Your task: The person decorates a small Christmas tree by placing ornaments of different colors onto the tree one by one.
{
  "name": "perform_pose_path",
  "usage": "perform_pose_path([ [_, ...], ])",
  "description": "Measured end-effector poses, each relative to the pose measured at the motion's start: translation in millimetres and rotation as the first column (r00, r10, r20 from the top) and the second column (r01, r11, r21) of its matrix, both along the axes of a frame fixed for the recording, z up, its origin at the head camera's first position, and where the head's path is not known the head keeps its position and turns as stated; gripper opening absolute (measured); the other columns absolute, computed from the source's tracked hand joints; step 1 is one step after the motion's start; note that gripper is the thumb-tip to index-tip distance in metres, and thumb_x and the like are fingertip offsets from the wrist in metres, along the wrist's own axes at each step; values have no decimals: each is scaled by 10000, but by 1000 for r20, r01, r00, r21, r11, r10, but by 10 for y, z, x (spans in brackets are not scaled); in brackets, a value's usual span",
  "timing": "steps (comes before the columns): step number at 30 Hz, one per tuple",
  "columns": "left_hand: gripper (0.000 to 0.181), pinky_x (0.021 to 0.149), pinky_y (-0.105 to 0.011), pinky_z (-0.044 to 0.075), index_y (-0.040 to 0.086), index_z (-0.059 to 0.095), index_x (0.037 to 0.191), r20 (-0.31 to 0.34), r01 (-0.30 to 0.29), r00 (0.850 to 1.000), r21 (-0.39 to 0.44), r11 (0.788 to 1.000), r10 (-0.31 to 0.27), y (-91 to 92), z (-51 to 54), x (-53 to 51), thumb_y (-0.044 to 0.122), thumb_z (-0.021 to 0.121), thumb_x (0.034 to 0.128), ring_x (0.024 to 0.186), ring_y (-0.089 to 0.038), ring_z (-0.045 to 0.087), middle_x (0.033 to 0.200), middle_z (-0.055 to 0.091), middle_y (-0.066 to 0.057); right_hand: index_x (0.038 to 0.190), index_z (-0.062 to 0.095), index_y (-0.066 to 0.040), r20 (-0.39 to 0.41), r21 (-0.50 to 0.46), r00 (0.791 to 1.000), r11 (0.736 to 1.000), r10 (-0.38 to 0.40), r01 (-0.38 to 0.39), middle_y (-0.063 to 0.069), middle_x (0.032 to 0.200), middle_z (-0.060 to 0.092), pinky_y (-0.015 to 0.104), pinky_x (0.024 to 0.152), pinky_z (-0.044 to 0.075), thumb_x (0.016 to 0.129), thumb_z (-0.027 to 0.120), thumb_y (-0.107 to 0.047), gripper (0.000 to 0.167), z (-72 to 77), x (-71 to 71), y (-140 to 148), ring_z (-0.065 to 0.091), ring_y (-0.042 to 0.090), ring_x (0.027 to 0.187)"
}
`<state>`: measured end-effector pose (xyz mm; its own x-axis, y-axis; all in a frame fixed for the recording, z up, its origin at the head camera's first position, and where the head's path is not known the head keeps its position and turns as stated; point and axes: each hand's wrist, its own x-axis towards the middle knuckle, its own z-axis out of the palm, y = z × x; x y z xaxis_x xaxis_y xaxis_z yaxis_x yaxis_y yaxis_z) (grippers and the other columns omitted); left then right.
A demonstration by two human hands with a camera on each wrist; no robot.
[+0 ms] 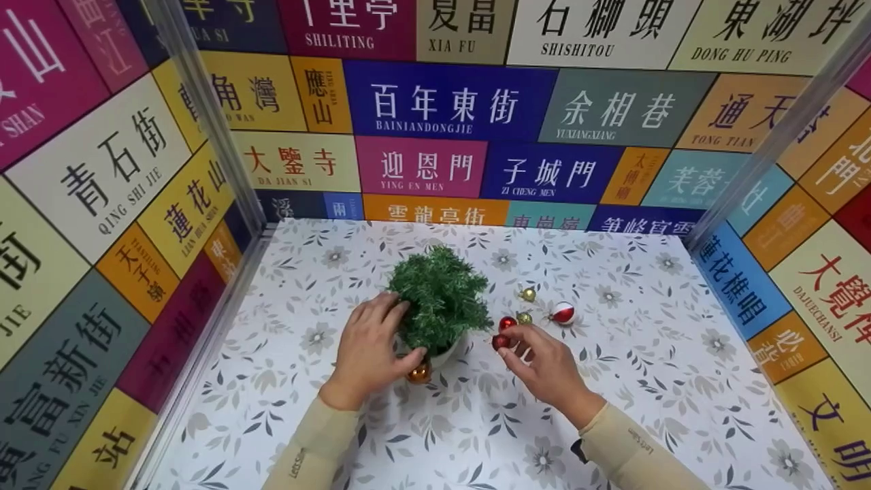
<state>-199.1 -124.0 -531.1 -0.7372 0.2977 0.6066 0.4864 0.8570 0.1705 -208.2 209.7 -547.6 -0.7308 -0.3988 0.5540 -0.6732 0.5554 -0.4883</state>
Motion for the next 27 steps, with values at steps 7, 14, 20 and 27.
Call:
perform_pose_path([
  [7, 755, 1109, -479, 312, 77, 596, 1348, 1, 10, 1000, 11, 1000, -10, 28, 17, 6, 606, 656, 812, 1335, -298, 439, 1407, 524, -141, 1195, 649, -174, -56, -66, 988, 987, 143, -147, -89, 978, 630, 290, 585, 539, 898, 741, -125, 315, 79, 55, -92, 614, 112, 769],
  [14, 685, 1074, -482, 356, 66, 642, 1277, -143, 80, 987, 76, 994, -69, 85, 72, 10, 545, 706, 792, 1275, -308, 503, 1329, 582, -138, 1206, 643, -195, -69, -99, 976, 972, 205, -212, -94, 1068, 635, 266, 603, 533, 896, 731, -87, 340, 182, 104, -208, 598, 59, 780],
  [20, 604, 1014, -480, 420, 60, 672, 1207, -268, 168, 954, 107, 980, -134, 164, 129, 38, 441, 773, 749, 1201, -303, 562, 1253, 626, -119, 1210, 644, -197, -78, -129, 966, 959, 245, -254, -76, 1064, 643, 238, 607, 525, 887, 725, -54, 363, 240, 127, -301, 600, 67, 787],
  [27, 463, 861, -448, 490, 98, 715, 1032, -401, 225, 900, 98, 969, -168, 273, 170, 81, 485, 743, 779, 936, -264, 620, 1008, 649, -63, 1208, 655, -121, -109, -175, 956, 942, 271, -287, -35, 1023, 649, 329, 571, 537, 848, 720, 20, 392, 351, 166, -449, 607, 122, 798],
])
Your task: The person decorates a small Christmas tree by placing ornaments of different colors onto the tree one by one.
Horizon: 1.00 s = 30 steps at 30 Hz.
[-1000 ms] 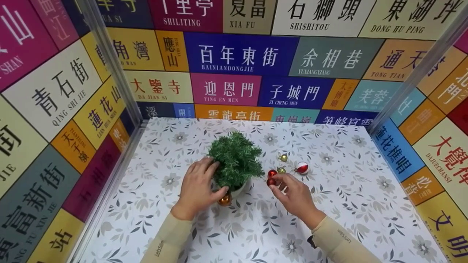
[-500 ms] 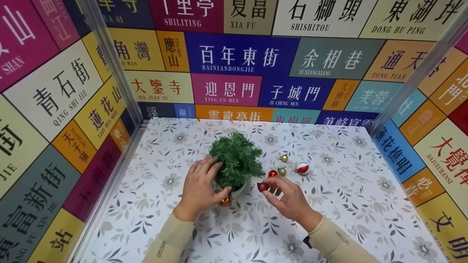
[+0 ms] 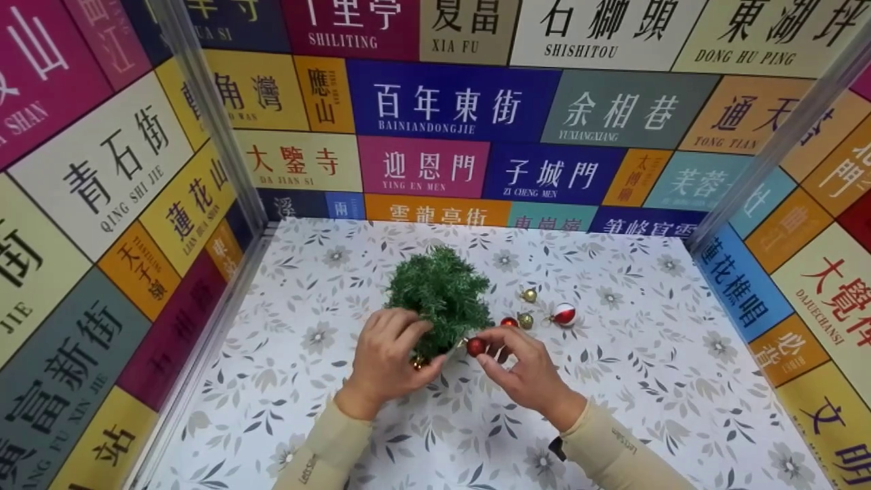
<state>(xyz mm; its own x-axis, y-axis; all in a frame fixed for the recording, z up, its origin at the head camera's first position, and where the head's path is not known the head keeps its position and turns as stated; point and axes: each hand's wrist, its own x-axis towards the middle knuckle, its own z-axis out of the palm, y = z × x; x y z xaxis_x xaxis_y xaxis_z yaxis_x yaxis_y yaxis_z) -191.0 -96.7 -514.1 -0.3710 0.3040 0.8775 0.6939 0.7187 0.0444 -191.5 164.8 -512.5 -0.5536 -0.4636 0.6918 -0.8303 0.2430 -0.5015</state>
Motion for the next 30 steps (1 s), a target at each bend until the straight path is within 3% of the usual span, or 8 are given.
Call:
perform_pose_path([
  [3, 412, 786, -421, 495, 117, 731, 970, -35, 7, 999, -11, 1000, -7, 48, 16, 12, 492, 750, 798, 811, -236, 596, 889, 618, -22, 1162, 658, -43, -4, -38, 1000, 999, 17, -17, 21, 996, 657, 383, 541, 534, 809, 706, 83, 377, 133, 84, -87, 602, 135, 779],
  [6, 380, 751, -401, 493, 132, 746, 968, -26, 7, 1000, -38, 999, -8, 89, 24, 22, 477, 765, 809, 770, -220, 580, 846, 597, 0, 1123, 656, 10, -6, -68, 999, 997, 37, -38, 60, 977, 662, 404, 524, 529, 786, 694, 120, 356, 252, 160, -155, 601, 152, 749],
  [8, 334, 723, -389, 488, 141, 758, 955, -13, 4, 1000, -53, 999, -5, 111, 19, 32, 450, 768, 827, 751, -212, 570, 828, 589, 7, 1118, 657, 17, -4, -76, 999, 996, 50, -50, 71, 979, 665, 378, 530, 531, 782, 691, 127, 355, 253, 163, -168, 603, 159, 738],
  [14, 113, 664, -376, 457, 158, 786, 917, 5, 8, 1000, -45, 999, -7, 143, 1, 55, 252, 757, 861, 721, -201, 556, 803, 594, 19, 1124, 654, 28, 23, -87, 998, 994, 63, -61, 85, 981, 669, 323, 540, 526, 796, 683, 118, 341, 207, 161, -181, 601, 171, 724],
  [22, 30, 625, -362, 438, 184, 742, 829, 56, 36, 998, 13, 999, -37, 167, 24, 79, 159, 728, 836, 712, -189, 552, 818, 601, 35, 1128, 642, 24, 116, -96, 992, 995, 49, -38, 95, 999, 667, 358, 534, 526, 827, 675, 116, 316, 64, 170, -178, 609, 186, 733],
  [26, 72, 604, -335, 407, 194, 705, 783, 108, 38, 993, 25, 999, -40, 192, 54, 100, 165, 699, 848, 693, -169, 530, 809, 593, 51, 1133, 633, 26, 213, -91, 975, 995, 55, -36, 105, 991, 673, 366, 553, 532, 850, 648, 120, 298, 6, 181, -192, 628, 219, 763],
  [30, 61, 601, -330, 394, 188, 699, 772, 147, 37, 988, 26, 999, -40, 226, 89, 108, 159, 712, 824, 683, -169, 516, 796, 587, 55, 1141, 622, 30, 322, -93, 945, 995, 62, -33, 118, 983, 679, 380, 583, 540, 882, 629, 102, 268, -35, 184, -201, 646, 251, 803],
])
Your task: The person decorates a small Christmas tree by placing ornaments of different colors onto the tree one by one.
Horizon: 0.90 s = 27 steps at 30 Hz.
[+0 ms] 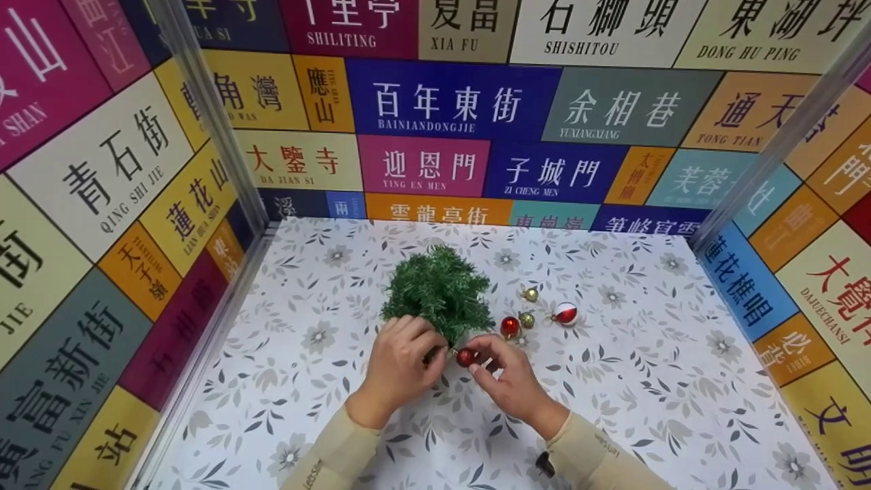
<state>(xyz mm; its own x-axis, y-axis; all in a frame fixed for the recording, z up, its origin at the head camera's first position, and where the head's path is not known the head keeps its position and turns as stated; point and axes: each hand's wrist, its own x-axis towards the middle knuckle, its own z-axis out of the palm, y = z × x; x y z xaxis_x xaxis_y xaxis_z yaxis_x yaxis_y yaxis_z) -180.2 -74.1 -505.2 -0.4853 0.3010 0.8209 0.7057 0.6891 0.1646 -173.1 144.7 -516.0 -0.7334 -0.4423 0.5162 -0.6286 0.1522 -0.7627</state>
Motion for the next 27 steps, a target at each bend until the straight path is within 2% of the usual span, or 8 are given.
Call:
perform_pose_path([
  [4, 48, 612, -326, 398, 177, 705, 773, 21, -8, 1000, -9, 1000, 8, 28, 29, 4, 149, 713, 811, 690, -172, 516, 797, 589, 54, 1151, 604, 39, 64, -12, 998, 1000, 21, -20, 147, 988, 675, 379, 607, 544, 905, 613, 91, 252, -58, -9, -18, 649, 283, 826],
  [7, 43, 616, -323, 400, 171, 715, 775, 32, -17, 999, -15, 1000, 18, 39, 38, 16, 151, 712, 813, 697, -175, 521, 799, 594, 55, 1159, 613, 11, 48, -15, 999, 1000, 22, -21, 140, 1021, 669, 374, 609, 542, 902, 630, 80, 266, -144, -47, -26, 646, 286, 852],
  [11, 42, 619, -328, 400, 164, 726, 779, 43, -31, 999, -17, 999, 32, 39, 38, 33, 159, 718, 820, 705, -181, 529, 802, 604, 53, 1152, 655, -128, -74, 17, 996, 999, -50, 51, 40, 1080, 651, 359, 614, 539, 878, 704, 14, 313, -261, -116, -35, 627, 201, 893],
  [14, 37, 620, -326, 399, 162, 731, 781, 45, -36, 998, -15, 999, 37, 36, 29, 29, 165, 732, 818, 705, -179, 533, 797, 610, 54, 1122, 679, -204, -206, 36, 972, 992, -113, 123, -39, 1085, 637, 350, 615, 536, 858, 748, -49, 314, -278, -155, -59, 610, 155, 888],
  [17, 35, 608, -317, 394, 162, 737, 778, 39, -30, 999, -5, 1000, 30, 32, 13, 18, 170, 755, 806, 694, -172, 532, 784, 616, 55, 1091, 698, -211, -295, 40, 945, 986, -142, 161, -86, 1068, 630, 327, 612, 524, 851, 770, -97, 275, -270, -172, -88, 599, 143, 853],
  [22, 39, 601, -310, 391, 163, 743, 786, 36, -18, 999, 11, 1000, 18, 37, 3, 4, 185, 771, 804, 685, -160, 526, 777, 624, 64, 1030, 714, -196, -335, 49, 927, 980, -168, 195, -126, 1013, 625, 292, 609, 512, 854, 785, -164, 193, -265, -185, -133, 581, 98, 819],
  [27, 44, 609, -311, 396, 177, 746, 800, 28, -16, 999, 7, 1000, 16, 56, 27, -2, 204, 750, 834, 686, -151, 524, 783, 618, 81, 959, 729, -182, -355, 24, 914, 976, -195, 217, -123, 962, 637, 284, 589, 514, 901, 732, -167, 61, -260, -215, -167, 571, 69, 795],
])
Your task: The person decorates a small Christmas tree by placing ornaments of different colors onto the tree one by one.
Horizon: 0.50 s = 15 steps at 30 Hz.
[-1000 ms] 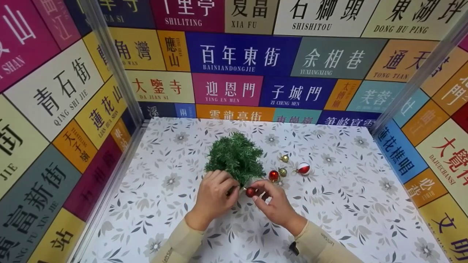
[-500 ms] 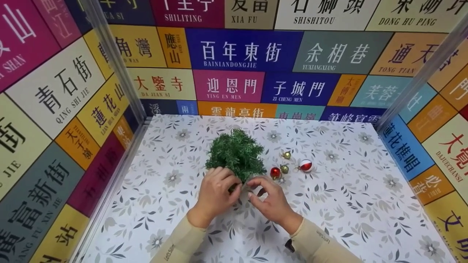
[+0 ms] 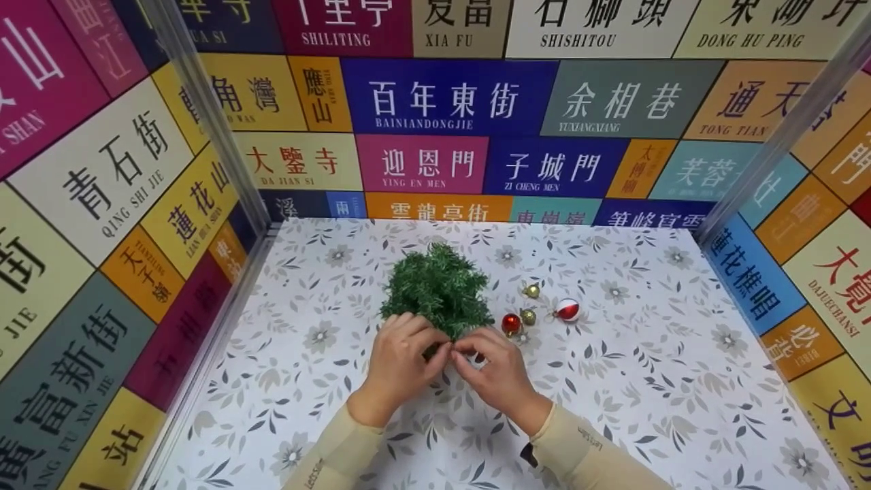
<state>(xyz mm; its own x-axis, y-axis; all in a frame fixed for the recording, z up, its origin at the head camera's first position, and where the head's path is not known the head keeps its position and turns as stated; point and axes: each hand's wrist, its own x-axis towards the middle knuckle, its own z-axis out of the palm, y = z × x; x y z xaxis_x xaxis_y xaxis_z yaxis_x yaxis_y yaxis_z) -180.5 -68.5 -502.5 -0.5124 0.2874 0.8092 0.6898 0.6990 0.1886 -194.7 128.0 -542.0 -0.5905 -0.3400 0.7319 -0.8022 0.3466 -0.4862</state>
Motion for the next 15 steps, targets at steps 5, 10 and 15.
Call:
perform_pose_path([
  [5, 35, 607, -311, 391, 183, 745, 804, -8, -4, 1000, 0, 1000, 4, -14, 11, 10, 201, 747, 834, 685, -153, 523, 787, 613, 86, 936, 719, -173, -17, -17, 1000, 1000, -14, 14, -110, 938, 628, 219, 602, 490, 925, 697, -169, 25, 21, 2, -31, 565, 87, 766],
  [10, 26, 597, -302, 384, 179, 746, 799, -12, -7, 1000, 10, 1000, 7, -22, 5, 11, 192, 768, 805, 677, -148, 514, 776, 613, 84, 948, 710, -197, -36, -17, 998, 999, -47, 46, -112, 925, 620, 210, 595, 483, 862, 747, -127, 116, 9, 17, -57, 564, 96, 733],
  [15, 26, 598, -308, 387, 179, 745, 800, -14, -16, 1000, 19, 1000, 17, -37, -3, 14, 194, 764, 810, 674, -150, 513, 777, 615, 82, 905, 717, -177, -41, -16, 998, 999, -37, 36, -123, 895, 620, 286, 568, 496, 852, 743, -123, 80, -3, -7, -98, 547, 64, 739],
])
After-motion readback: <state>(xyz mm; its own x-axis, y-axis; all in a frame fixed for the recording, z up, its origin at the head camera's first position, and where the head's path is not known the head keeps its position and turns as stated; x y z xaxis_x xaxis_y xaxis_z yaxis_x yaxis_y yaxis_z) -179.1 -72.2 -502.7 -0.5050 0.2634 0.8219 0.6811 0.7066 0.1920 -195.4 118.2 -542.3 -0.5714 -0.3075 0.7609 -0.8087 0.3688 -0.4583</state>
